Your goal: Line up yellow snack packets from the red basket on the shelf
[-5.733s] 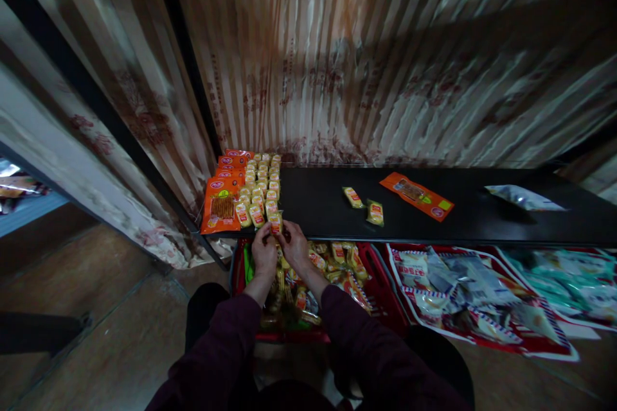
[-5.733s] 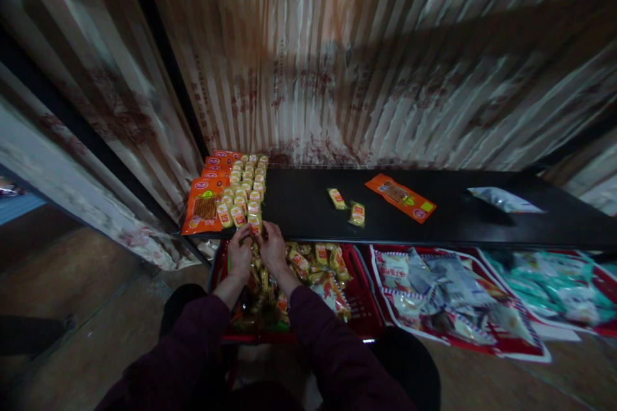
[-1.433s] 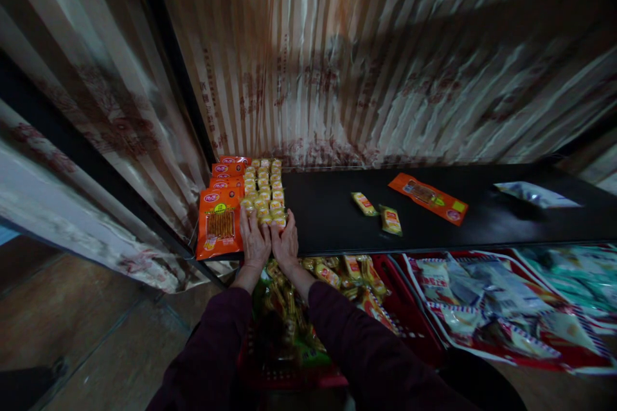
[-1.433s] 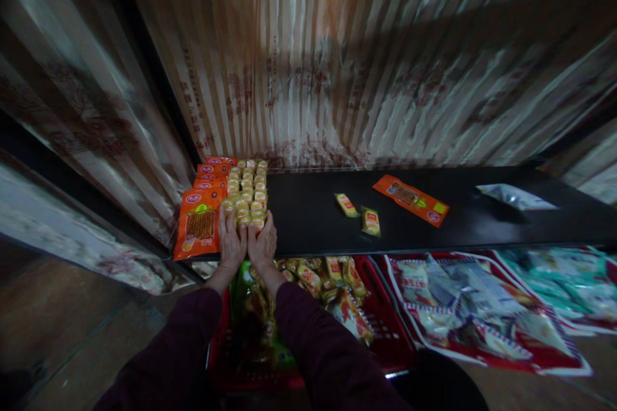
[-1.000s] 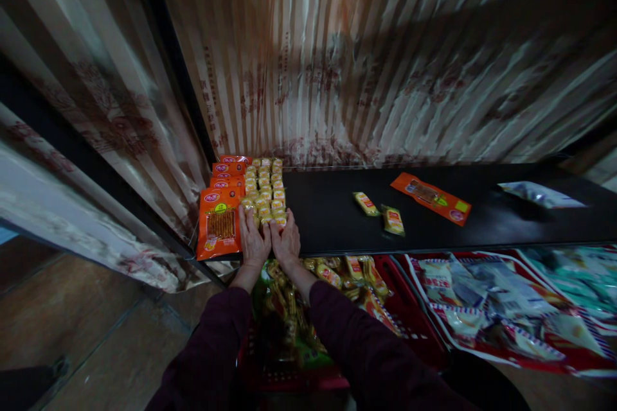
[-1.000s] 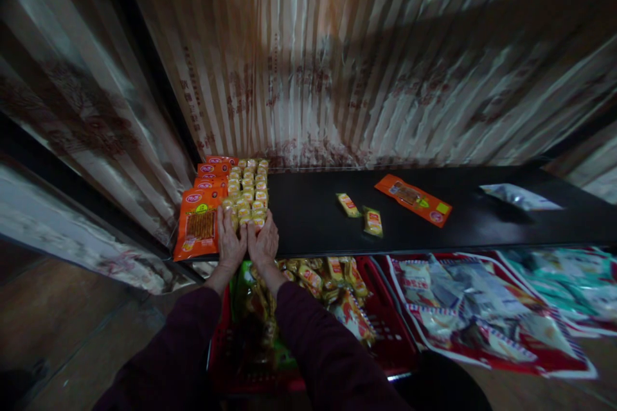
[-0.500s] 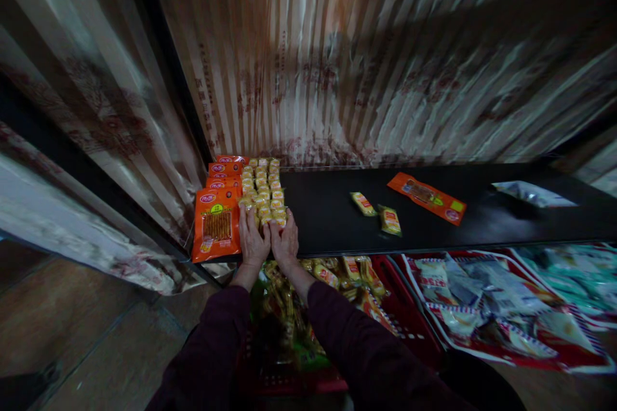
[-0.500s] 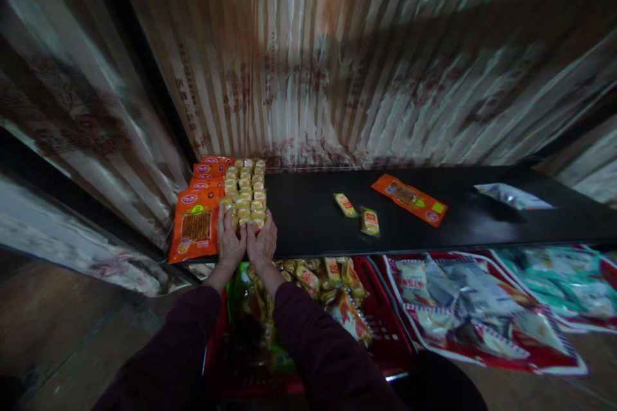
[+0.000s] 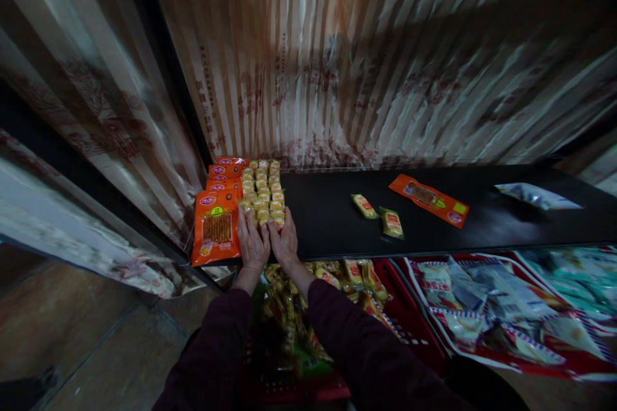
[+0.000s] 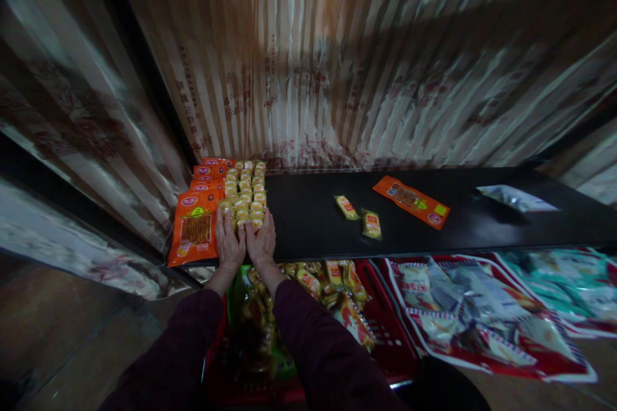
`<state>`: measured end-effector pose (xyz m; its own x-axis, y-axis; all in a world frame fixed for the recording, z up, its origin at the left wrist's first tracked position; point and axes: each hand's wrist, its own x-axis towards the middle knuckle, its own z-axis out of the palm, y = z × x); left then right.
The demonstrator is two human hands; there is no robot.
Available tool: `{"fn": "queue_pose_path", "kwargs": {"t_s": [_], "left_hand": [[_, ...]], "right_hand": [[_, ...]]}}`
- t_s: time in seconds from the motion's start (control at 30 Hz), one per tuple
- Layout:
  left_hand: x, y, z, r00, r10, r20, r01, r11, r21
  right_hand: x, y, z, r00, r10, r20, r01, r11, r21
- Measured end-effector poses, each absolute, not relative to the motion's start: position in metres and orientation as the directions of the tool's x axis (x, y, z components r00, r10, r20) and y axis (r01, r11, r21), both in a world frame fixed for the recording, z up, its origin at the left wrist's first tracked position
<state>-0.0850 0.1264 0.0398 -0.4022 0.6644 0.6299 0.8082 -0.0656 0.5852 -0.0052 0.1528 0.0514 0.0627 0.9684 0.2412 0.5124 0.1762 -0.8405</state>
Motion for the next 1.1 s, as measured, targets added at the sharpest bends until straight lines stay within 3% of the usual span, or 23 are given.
{"fn": "queue_pose_path", "kwargs": {"t_s": [0.3,1.1], "left_hand": [[-0.085,0.1312,0.0376,-0.403,0.658,0.636,0.82,-0.049,0.571],[-0.083,0.1242,0.0394,-0.39,0.616,0.684,0.847,-0.051,0.529]], "right_hand": [[-0.0057,0.1548,0.0546,0.028,0.98,0.196,0.514,0.154,-0.844],[0.0,0.148,0.0468,-0.007,0.96,0.279,0.626,0.222,-0.748]]}}
